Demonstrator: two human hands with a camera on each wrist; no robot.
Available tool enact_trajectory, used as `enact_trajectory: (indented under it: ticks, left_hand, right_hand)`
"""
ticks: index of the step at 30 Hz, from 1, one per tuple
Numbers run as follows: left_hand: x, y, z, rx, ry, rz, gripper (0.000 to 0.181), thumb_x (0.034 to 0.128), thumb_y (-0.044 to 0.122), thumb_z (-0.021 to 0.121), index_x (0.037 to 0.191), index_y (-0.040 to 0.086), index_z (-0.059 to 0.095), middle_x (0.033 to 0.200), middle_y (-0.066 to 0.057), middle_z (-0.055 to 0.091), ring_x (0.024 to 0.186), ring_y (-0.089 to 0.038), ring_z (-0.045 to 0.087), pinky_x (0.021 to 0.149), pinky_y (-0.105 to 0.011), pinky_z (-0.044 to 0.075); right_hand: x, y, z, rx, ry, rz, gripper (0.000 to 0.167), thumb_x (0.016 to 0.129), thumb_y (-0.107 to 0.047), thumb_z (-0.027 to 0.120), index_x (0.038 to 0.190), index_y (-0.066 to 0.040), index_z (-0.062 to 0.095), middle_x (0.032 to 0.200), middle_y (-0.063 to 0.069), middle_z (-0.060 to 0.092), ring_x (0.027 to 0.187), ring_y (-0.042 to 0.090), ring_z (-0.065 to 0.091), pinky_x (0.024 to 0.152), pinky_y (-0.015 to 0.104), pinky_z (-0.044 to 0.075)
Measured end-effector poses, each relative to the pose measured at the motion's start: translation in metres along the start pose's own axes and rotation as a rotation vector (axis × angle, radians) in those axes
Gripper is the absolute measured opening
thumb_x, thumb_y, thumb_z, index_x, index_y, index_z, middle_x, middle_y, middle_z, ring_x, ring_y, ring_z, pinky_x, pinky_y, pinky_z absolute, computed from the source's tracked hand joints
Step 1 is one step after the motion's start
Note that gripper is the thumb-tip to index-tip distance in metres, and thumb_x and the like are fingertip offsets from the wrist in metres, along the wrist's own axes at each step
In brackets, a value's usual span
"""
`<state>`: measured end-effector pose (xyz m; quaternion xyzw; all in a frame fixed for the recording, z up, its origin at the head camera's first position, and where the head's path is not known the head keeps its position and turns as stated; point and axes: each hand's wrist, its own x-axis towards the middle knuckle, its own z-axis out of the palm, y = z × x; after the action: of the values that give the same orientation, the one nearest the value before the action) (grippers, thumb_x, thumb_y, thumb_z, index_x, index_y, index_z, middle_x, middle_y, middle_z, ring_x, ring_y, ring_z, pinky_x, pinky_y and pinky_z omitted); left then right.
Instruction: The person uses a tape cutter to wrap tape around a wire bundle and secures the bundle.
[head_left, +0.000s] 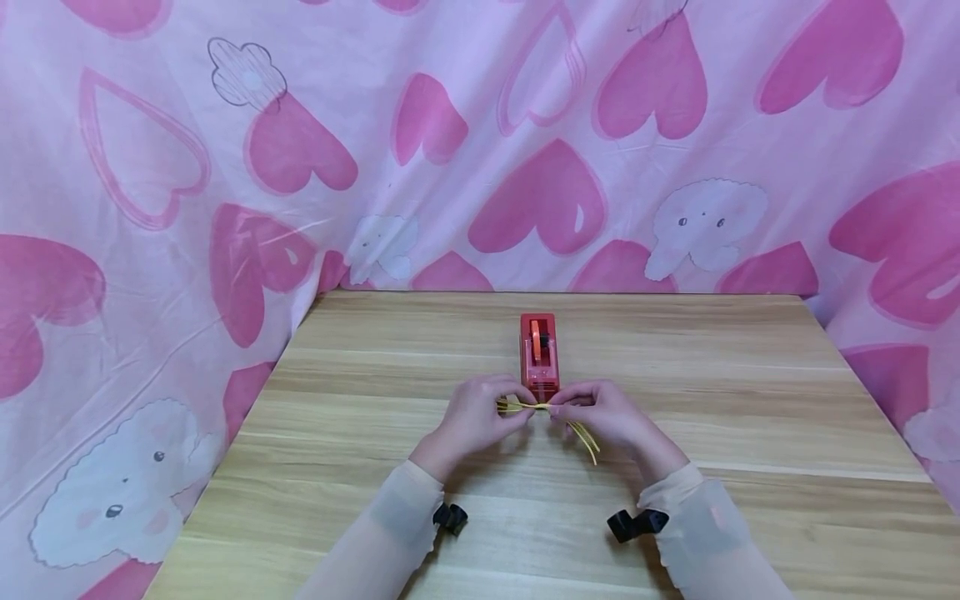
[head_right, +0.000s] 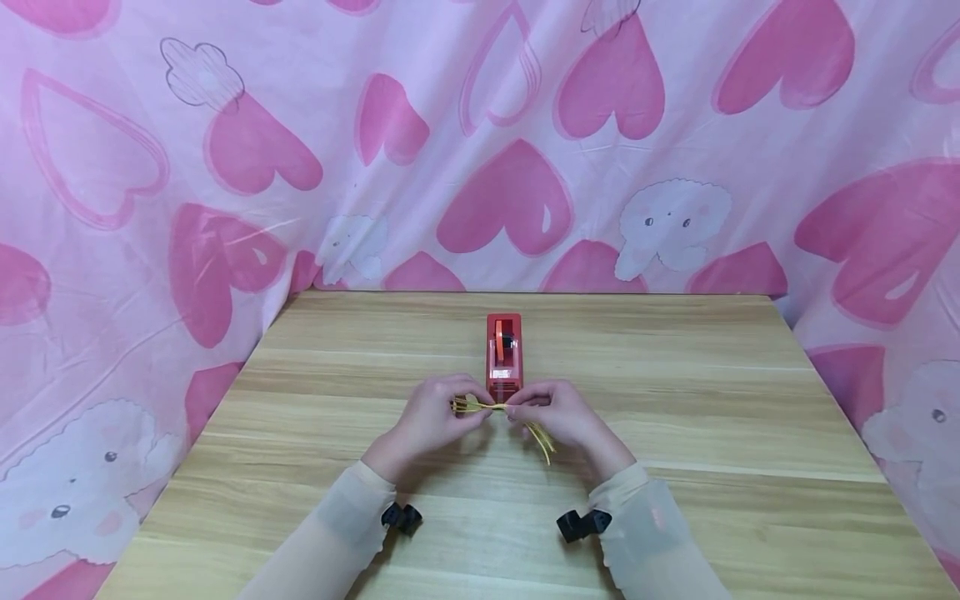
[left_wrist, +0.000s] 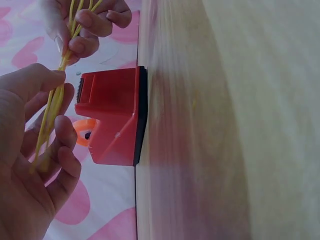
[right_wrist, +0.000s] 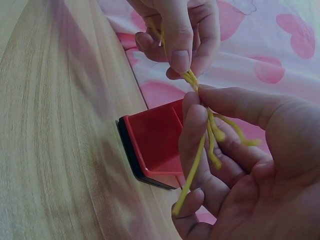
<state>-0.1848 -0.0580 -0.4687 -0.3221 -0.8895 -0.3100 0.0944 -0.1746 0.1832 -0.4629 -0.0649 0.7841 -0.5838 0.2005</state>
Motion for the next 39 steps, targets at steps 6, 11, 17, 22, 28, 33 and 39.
enact_trajectory:
  ticks: [6,11,17,22,28,33,39]
  left_hand:
    - [0.000,-0.001,0.001,-0.060,-0.014,-0.041,0.010,0.0901,0.026,0.081,0.100,0.026,0.079,0.105,0.011,0.075,0.097,-0.006,0.070,0.086,-0.030,0.056]
    - [0.001,-0.003,0.002,-0.111,-0.048,-0.068,0.010,0.0916,0.028,0.079,0.101,0.025,0.079,0.107,0.011,0.074,0.099,-0.005,0.069,0.087,-0.028,0.055]
    - [0.002,-0.006,0.003,-0.153,-0.088,-0.095,0.009,0.0935,0.030,0.077,0.101,0.025,0.080,0.104,0.012,0.075,0.097,-0.002,0.068,0.086,-0.024,0.054]
    - [0.002,-0.006,0.003,-0.189,-0.122,-0.171,0.008,0.0938,0.032,0.077,0.098,0.027,0.081,0.097,0.015,0.075,0.086,-0.001,0.064,0.076,-0.023,0.051]
    - [0.002,-0.007,0.003,-0.251,-0.146,-0.196,0.006,0.0933,0.030,0.077,0.097,0.027,0.081,0.095,0.014,0.075,0.082,-0.004,0.061,0.073,-0.023,0.050]
    - [0.002,-0.010,0.005,-0.305,-0.156,-0.194,0.004,0.0930,0.029,0.077,0.095,0.026,0.080,0.092,0.013,0.072,0.082,-0.008,0.062,0.072,-0.023,0.050]
    - [0.002,-0.010,0.005,-0.375,-0.173,-0.196,0.008,0.0922,0.028,0.078,0.095,0.020,0.079,0.088,0.011,0.071,0.080,-0.013,0.062,0.070,-0.024,0.050]
  right_hand:
    - [-0.002,-0.002,0.001,0.004,0.004,0.001,0.026,0.095,-0.017,0.074,0.114,0.001,0.073,0.099,0.020,0.076,0.077,0.027,0.072,0.074,0.031,0.056]
    - [-0.003,-0.002,0.001,-0.019,0.003,-0.019,0.026,0.095,-0.018,0.075,0.113,0.000,0.074,0.100,0.020,0.076,0.077,0.028,0.072,0.074,0.031,0.056]
    - [-0.003,0.000,0.001,-0.018,0.002,-0.040,0.024,0.095,-0.017,0.075,0.111,0.000,0.074,0.098,0.020,0.076,0.076,0.029,0.072,0.072,0.031,0.057]
    - [-0.004,0.000,0.002,-0.022,0.004,-0.062,0.022,0.094,-0.016,0.076,0.109,0.000,0.075,0.095,0.021,0.075,0.075,0.029,0.072,0.072,0.030,0.056]
    - [-0.005,0.000,0.003,-0.021,0.008,-0.081,0.022,0.093,-0.015,0.077,0.109,0.000,0.075,0.095,0.020,0.076,0.075,0.030,0.072,0.070,0.031,0.057]
    - [-0.005,0.000,0.003,-0.049,0.017,-0.100,0.021,0.092,-0.017,0.078,0.107,-0.001,0.076,0.095,0.014,0.076,0.081,0.028,0.071,0.071,0.031,0.056]
    - [-0.004,0.003,0.003,-0.080,0.028,-0.105,0.020,0.091,-0.019,0.080,0.106,-0.005,0.077,0.099,0.008,0.076,0.088,0.025,0.070,0.076,0.034,0.057]
